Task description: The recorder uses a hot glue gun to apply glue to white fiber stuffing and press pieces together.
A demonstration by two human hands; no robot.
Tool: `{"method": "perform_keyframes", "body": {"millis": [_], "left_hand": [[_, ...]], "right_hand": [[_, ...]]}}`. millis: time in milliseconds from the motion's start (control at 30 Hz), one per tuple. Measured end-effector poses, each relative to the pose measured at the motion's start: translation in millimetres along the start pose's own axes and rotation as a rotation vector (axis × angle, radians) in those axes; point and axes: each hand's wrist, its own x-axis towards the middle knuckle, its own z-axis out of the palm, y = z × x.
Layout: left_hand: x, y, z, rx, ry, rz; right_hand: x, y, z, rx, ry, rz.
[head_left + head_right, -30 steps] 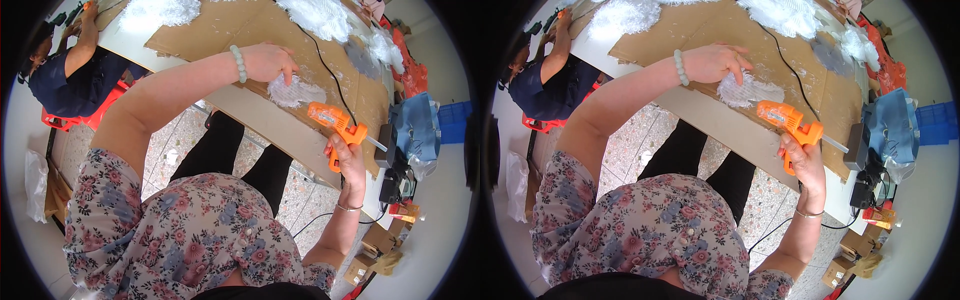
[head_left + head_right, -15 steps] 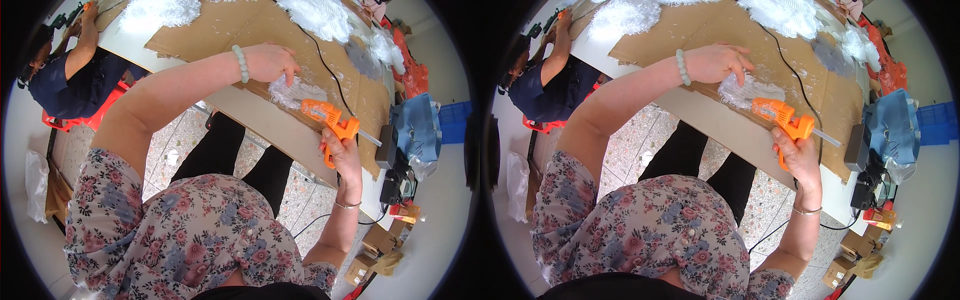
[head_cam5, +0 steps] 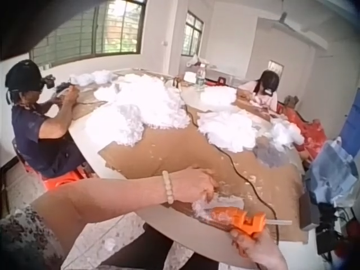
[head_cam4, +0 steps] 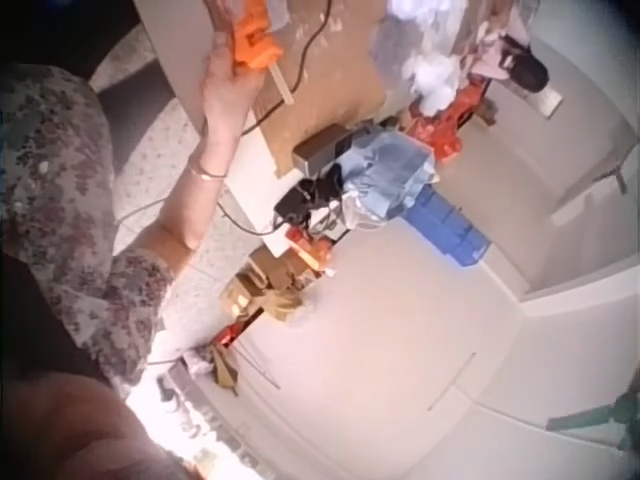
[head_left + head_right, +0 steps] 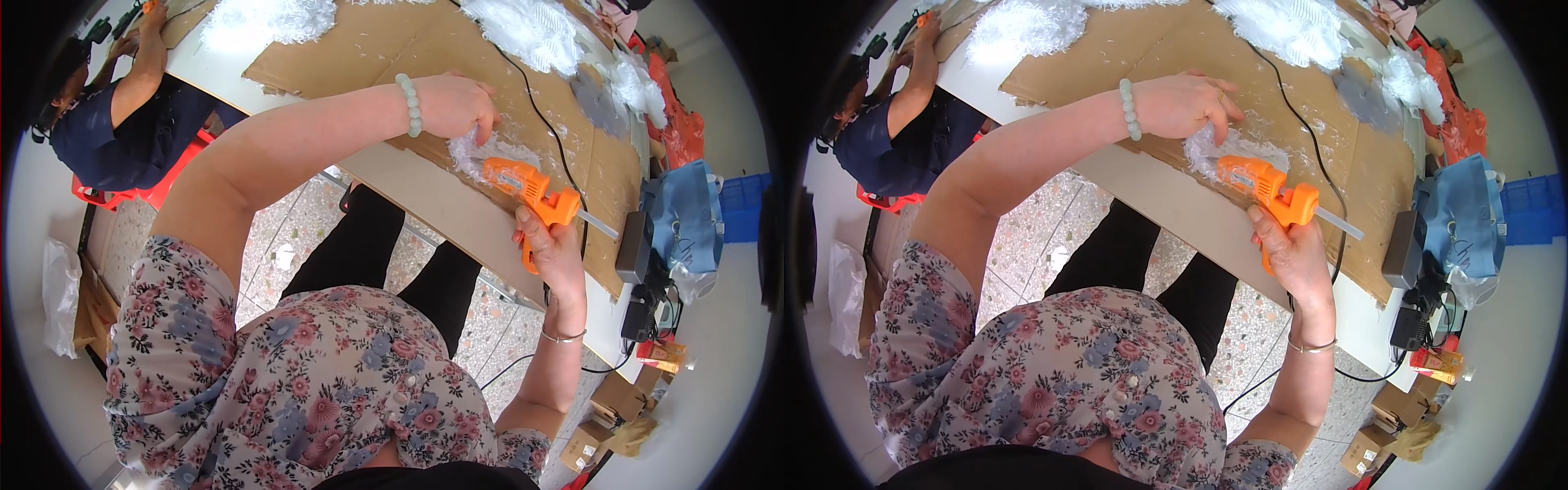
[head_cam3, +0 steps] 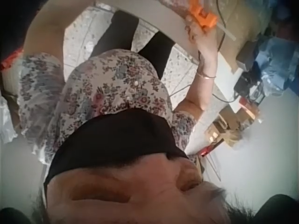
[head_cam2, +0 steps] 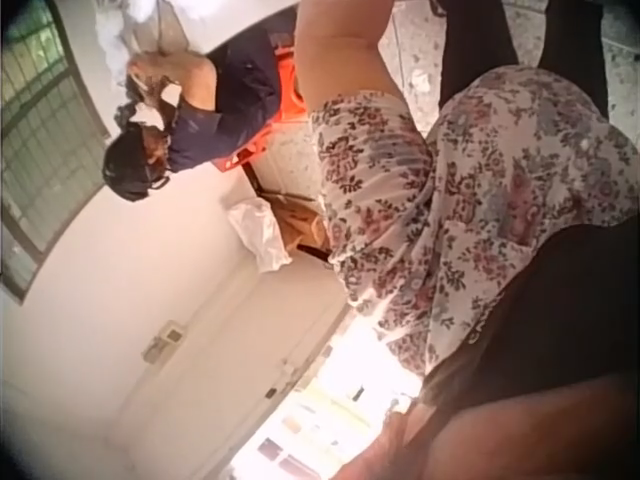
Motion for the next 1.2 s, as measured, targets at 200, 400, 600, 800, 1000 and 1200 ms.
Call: {"method": "perform_keyframes", "body": {"millis": [200,400,600,800,1000,1200], "left_hand": [[3,0,-2,0.027,-0.022,0.014],[12,2,-4,0.06,-0.049,0.049],[12,4,-8,0.08,-0.099,0.063],[18,-16,2,-0.115,0.044,0.091],[-14,-24,-14,-0.288,0.497,0.122],[-48,-8,3,-0.332,0.629,-0.1]], "right_hand": [[-2,-9,11,0.034,-0.011,-0.026],[12,-5,14,-0.063,0.009,0.002],[3,-9,8,0.009,0.03,0.003],[17,-12,22,-0.023,0.023,-0.022],[11,-5,17,0.06,0.002,-0.017],[14,-13,13,0.106,0.061,-0.029]]}}
